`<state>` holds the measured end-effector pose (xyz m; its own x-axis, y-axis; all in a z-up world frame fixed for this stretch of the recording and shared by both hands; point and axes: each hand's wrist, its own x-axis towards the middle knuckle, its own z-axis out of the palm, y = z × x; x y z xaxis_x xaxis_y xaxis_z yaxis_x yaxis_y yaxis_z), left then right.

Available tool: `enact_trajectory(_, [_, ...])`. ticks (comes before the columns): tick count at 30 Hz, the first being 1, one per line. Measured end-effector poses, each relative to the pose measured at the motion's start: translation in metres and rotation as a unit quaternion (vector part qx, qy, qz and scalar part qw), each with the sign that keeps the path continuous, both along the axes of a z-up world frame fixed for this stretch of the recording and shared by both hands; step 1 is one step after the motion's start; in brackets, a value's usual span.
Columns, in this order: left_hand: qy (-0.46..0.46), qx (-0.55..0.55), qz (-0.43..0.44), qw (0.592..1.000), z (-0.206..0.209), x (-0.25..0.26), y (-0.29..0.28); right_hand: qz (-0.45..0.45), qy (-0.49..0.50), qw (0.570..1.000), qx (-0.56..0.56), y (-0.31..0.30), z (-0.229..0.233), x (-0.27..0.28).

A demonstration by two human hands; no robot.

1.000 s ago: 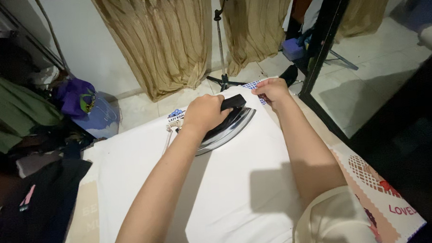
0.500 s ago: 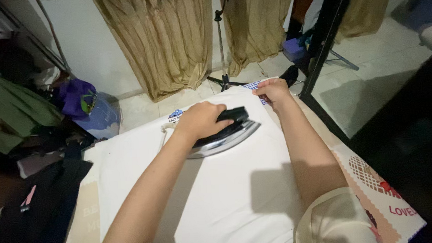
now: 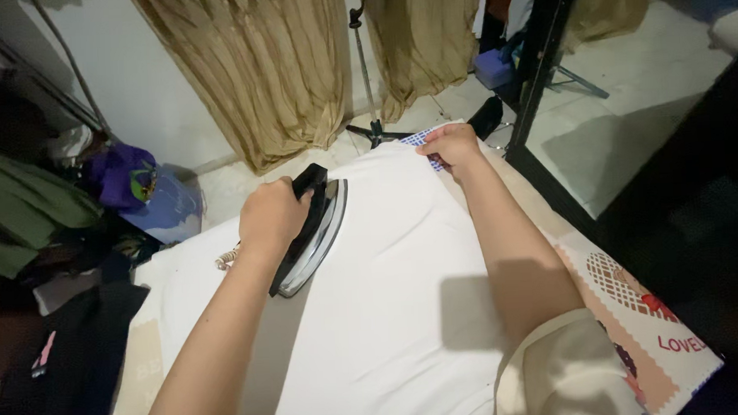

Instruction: The person irons a white t-shirt on a bed used as an ironing surface. They repeatedly smooth the fabric with an iron, adjust the shirt's position, and lift it to check the result before continuing to iron different sections.

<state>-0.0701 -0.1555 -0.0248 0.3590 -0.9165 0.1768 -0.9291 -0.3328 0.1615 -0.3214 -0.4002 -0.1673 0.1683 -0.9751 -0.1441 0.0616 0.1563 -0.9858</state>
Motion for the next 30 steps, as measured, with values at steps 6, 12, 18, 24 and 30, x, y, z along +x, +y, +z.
enact_trajectory(6, [0.007,0.002,-0.056,0.998,0.0,-0.007,-0.026,0.01,0.018,1.0,0.006,-0.003,0.003,0.004])
enact_trajectory(12, [-0.011,0.005,-0.146,0.989,-0.002,-0.022,-0.051,0.018,0.048,0.999,-0.014,-0.001,0.007,0.005])
enact_trajectory(18, [0.041,0.026,-0.171,0.984,0.004,-0.039,-0.046,0.013,0.041,0.999,-0.014,0.002,0.011,0.006])
enact_trajectory(24, [0.037,0.041,-0.184,0.981,0.005,-0.037,-0.018,0.035,0.025,0.999,0.004,0.0,0.013,0.002])
enact_trajectory(30, [0.007,0.012,-0.111,0.994,0.001,-0.013,0.016,0.036,0.028,0.999,-0.001,-0.002,0.008,0.003])
